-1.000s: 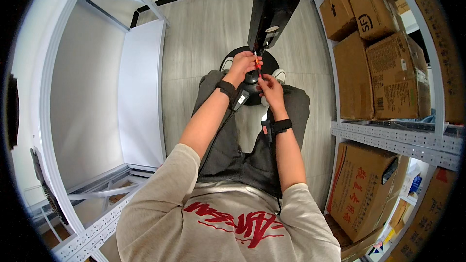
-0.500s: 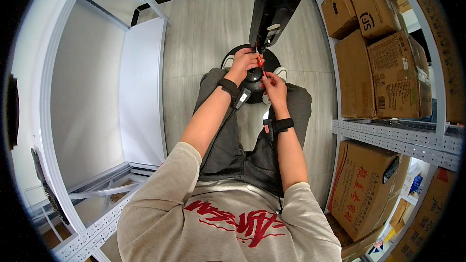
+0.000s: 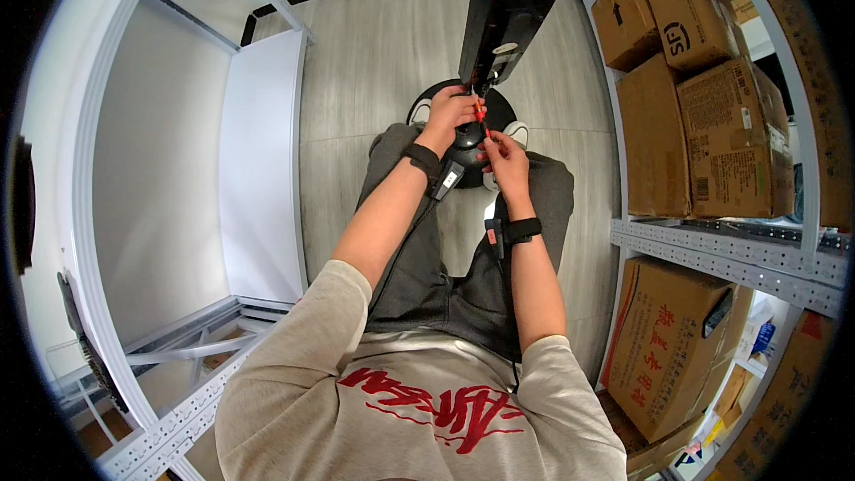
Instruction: The person assembles a standing fan by using a screwdriver to tighten screws on the fan's neck and base. After securing the components, the person wipes the fan's body with a cloth.
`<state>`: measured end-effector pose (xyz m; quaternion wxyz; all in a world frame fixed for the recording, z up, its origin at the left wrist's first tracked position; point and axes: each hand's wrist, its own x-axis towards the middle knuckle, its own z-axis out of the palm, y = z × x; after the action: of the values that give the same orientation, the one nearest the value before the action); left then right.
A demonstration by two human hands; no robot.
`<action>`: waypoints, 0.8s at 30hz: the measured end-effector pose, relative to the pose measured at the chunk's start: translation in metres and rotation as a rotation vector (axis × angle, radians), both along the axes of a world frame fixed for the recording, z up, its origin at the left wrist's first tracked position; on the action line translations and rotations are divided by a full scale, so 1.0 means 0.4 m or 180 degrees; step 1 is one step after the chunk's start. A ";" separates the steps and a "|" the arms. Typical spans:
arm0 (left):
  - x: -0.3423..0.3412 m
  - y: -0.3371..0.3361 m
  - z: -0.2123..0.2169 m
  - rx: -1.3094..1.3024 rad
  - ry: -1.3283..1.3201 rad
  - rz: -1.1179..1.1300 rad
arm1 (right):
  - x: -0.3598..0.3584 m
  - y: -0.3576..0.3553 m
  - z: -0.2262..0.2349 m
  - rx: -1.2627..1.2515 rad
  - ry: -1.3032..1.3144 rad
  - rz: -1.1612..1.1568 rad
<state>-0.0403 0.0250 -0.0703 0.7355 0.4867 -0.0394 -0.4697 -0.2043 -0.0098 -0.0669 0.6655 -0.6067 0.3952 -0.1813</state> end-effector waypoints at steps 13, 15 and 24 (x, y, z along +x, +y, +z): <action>-0.001 -0.006 -0.009 0.0033 -0.0056 0.0021 | 0.004 -0.001 -0.012 -0.0182 0.0181 -0.0065; -0.002 -0.007 -0.010 0.0050 -0.0095 0.0037 | 0.005 -0.001 -0.017 -0.0188 0.0168 -0.0059; 0.004 -0.006 -0.014 0.0128 -0.0228 0.0015 | 0.011 0.000 -0.024 0.0102 0.0105 0.0139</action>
<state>-0.0386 0.0226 -0.0760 0.7249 0.5179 -0.0551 -0.4509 -0.2000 -0.0098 -0.0767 0.6723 -0.6074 0.3956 -0.1503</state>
